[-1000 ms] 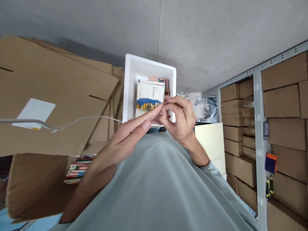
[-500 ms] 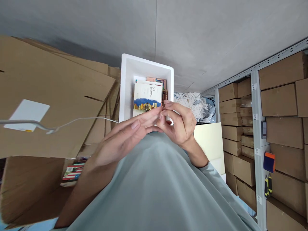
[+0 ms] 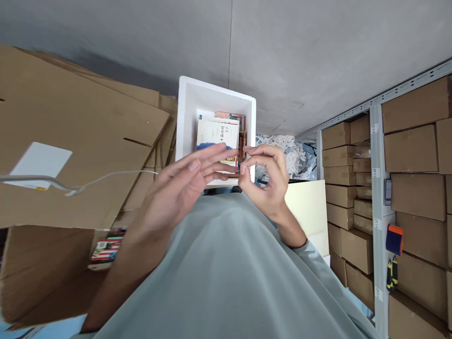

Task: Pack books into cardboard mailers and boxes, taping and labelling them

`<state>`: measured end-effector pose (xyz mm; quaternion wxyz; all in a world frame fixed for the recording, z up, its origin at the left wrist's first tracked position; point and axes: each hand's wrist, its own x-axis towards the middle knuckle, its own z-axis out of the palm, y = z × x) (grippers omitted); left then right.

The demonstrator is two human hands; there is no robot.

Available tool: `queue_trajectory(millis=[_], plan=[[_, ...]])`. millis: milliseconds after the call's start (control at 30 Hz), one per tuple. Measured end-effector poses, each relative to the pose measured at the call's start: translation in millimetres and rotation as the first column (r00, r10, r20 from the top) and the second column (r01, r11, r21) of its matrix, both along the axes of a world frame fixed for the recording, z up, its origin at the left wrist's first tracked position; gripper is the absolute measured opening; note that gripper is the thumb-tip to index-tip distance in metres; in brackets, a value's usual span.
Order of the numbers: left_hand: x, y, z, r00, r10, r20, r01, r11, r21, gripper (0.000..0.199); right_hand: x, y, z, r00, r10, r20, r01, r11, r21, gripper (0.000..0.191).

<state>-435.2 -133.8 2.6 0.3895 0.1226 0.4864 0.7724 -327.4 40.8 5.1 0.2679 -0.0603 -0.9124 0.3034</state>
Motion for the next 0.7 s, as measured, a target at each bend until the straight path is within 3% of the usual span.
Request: queue_trajectory(millis=[100, 200, 300, 367, 467, 700], plan=[[-9.7, 2.1, -13.7, 0.996, 0.090, -0.018, -0.092, 0.991, -0.098, 0.040, -7.6, 20.9, -23.9, 0.995, 0.004, 0.104, 0.019, 0.975, -0.221, 0.011], [-16.9, 4.2, -32.1, 0.991, 0.132, 0.015, -0.127, 0.974, -0.189, 0.040, -21.3, 56.1, -72.6, 0.937, -0.004, 0.349, 0.145, 0.914, -0.379, 0.013], [-18.2, 7.8, -48.7, 0.988, 0.150, 0.045, -0.136, 0.963, -0.234, 0.046, -31.3, 85.6, -120.6, 0.769, -0.070, 0.636, 0.363, 0.866, -0.344, 0.010], [-17.6, 10.8, -58.6, 0.989, 0.139, 0.056, -0.122, 0.962, -0.246, 0.046, -33.5, 94.7, -140.7, 0.665, -0.108, 0.739, 0.436, 0.859, -0.267, 0.011], [-18.4, 15.6, -74.3, 0.991, 0.117, 0.060, -0.099, 0.964, -0.249, 0.045, -33.7, 95.4, -153.4, 0.599, -0.169, 0.783, 0.470, 0.865, -0.173, 0.011], [-25.0, 29.1, -115.1, 0.994, 0.103, 0.033, -0.083, 0.924, -0.372, 0.052, -37.9, 100.2, -159.2, 0.550, -0.236, 0.801, 0.517, 0.850, -0.105, 0.009]])
